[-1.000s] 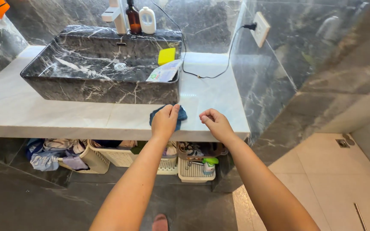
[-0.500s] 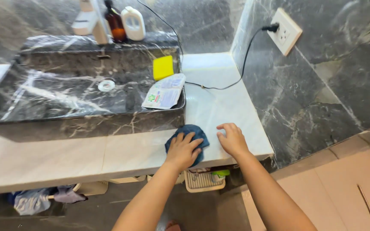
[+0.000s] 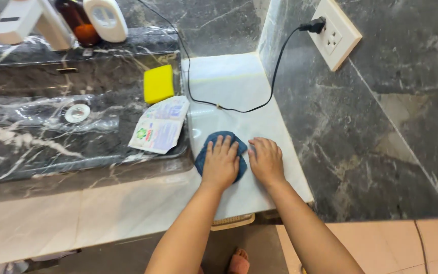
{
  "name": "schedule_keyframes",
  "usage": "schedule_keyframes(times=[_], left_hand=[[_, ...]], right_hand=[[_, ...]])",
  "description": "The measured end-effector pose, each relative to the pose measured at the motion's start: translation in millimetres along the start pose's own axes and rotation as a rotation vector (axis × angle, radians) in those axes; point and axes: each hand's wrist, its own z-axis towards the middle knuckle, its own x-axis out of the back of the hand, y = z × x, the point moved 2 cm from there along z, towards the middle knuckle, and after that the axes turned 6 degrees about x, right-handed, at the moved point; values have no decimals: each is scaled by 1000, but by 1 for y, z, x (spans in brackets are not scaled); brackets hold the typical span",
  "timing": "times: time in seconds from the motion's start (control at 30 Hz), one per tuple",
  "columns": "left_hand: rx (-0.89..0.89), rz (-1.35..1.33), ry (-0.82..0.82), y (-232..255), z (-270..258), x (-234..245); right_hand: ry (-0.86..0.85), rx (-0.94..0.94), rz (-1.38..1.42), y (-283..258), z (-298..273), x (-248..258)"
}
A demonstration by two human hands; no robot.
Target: The person wipes a bathroom countertop using a cloth and spray cleaner, moving around the sink and into the corners.
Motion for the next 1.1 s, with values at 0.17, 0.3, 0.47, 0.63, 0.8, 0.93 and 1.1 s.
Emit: schedule_keyframes(times=[0.17,0.3,0.47,0.63,0.8,0.93,1.1], left_hand=[[64,56,50,-4,49,-22],[126,92,71,-11,81,-33],[137,95,88,-23,109,-43],[114,87,94,-36,125,-48],[76,87,110,-29,104,-37],[94,108,90,-13,64,-22],[137,127,49,-9,42,-14]], right_hand=[[-83,-41,-47,22,21,2],[-157,8,-11,27,39,1],[-94,66,36,28,48,-4],[-119,10,60,30,45,-7],[-114,26,93,31,41,-7],[-106,38,86,31,40,-8],[-70,53,50,30,39,-9]])
